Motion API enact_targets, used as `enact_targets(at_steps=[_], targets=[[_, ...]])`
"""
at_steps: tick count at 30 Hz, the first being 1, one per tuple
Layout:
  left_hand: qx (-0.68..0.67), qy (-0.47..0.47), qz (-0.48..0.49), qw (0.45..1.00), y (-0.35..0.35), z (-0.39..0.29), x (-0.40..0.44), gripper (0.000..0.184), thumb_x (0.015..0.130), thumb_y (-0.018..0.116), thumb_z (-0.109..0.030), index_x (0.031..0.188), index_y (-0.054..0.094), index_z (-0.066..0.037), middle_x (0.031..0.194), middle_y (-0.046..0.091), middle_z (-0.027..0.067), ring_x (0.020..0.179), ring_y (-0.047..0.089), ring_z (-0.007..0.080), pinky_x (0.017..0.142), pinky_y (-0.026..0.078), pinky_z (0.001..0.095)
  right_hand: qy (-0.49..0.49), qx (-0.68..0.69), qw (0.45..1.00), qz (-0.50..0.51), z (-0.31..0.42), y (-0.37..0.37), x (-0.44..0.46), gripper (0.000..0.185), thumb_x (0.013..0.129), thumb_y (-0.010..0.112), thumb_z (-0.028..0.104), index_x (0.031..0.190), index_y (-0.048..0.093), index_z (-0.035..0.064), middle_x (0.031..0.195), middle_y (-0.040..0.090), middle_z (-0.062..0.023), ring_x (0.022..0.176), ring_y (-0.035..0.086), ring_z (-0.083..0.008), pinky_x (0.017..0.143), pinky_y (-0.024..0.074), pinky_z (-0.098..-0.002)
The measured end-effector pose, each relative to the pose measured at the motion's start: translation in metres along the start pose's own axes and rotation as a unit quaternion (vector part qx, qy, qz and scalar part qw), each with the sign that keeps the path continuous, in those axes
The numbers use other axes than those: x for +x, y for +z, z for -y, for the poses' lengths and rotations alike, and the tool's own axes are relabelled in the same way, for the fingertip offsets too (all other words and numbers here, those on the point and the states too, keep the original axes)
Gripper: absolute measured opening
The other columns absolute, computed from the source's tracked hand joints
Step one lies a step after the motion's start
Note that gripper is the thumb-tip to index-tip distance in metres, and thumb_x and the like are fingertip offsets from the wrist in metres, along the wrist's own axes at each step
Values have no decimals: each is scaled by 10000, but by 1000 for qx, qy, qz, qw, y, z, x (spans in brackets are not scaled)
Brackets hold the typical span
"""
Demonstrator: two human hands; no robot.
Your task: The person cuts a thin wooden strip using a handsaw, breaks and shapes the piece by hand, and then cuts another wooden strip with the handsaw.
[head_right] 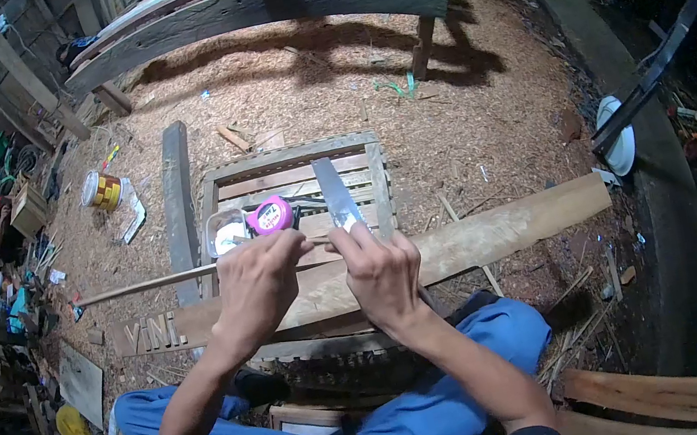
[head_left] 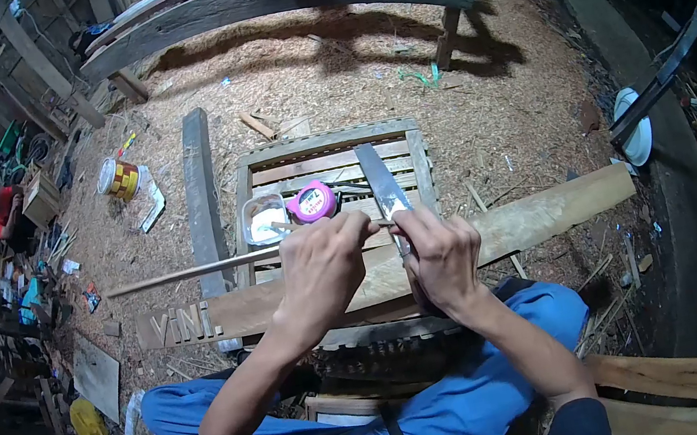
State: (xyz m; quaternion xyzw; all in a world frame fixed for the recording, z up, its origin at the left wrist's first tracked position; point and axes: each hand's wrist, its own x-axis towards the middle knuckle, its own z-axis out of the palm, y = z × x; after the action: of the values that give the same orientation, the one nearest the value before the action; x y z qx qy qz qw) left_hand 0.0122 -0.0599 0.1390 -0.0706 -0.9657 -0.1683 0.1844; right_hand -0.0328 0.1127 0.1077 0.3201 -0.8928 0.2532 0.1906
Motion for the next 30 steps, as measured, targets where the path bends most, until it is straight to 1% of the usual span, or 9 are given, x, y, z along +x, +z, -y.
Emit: enact_targets(at_steps=[1,3,9,10,11,15,21,23,30], targets=[[-7,-41,-11,999,0,-3,3,151,991,643,-251,933,649,-112,725,653,102,656,658,296,567,446,417,-16,-52,998,-40,0,3,3,127,867,715,112,982,662,97,776,619,-80,645,629,-283,587,425,-404],[0,-63,-12,998,-5,-6,4,160,1001,637,-272,948,671,-125,740,668,99,675,670,292,560,444,423,-23,-31,998,-58,-1,6,4,150,863,722,117,1005,678,94,772,614,-76,641,620,-269,579,393,-389],[-21,20,-80,996,-7,1,-4,133,935,714,-230,948,698,-99,777,679,74,673,657,275,592,479,407,-83,-27,992,-87,-4,-2,1,293,850,739,131,1128,702,44,761,616,-81,661,616,-264,593,424,-391],[-16,32,-85,996,-10,0,-6,128,900,741,-196,974,710,-96,796,680,69,692,652,268,609,484,401,-113,-21,986,-118,-6,-3,3,292,864,742,185,1125,718,59,732,585,-47,636,588,-222,570,408,-367],[-12,43,-91,995,-13,-1,-7,157,866,767,-162,999,722,-93,815,682,65,712,646,261,625,489,395,-144,-16,978,-148,-9,-5,4,296,877,745,240,1123,734,74,702,554,-13,612,559,-180,547,391,-343],[-68,87,-102,989,-18,2,-13,267,813,795,-114,1076,747,-111,843,685,58,747,626,246,649,485,383,-182,-10,969,-169,-9,-21,0,364,856,762,236,1174,740,61,763,618,-13,634,561,-180,553,421,-338],[-62,132,-148,978,-20,4,-21,373,786,811,-94,1151,759,-145,903,714,22,764,611,212,685,471,351,-157,48,975,-153,-3,-34,-6,383,853,787,243,1180,736,51,848,642,-44,709,602,-211,584,480,-350],[-37,160,-168,972,-22,7,-21,352,803,781,-168,1154,756,-167,912,702,-18,754,607,169,678,455,331,-143,65,979,-132,-2,-35,-7,379,850,794,239,1172,735,48,859,642,-49,718,606,-220,590,488,-356],[-41,146,-163,975,-27,3,-24,337,772,811,-116,1107,780,-136,902,707,13,730,613,200,687,460,348,-109,185,971,-105,4,-33,-12,319,803,818,68,1104,729,10,876,661,-97,731,605,-266,646,487,-369]])
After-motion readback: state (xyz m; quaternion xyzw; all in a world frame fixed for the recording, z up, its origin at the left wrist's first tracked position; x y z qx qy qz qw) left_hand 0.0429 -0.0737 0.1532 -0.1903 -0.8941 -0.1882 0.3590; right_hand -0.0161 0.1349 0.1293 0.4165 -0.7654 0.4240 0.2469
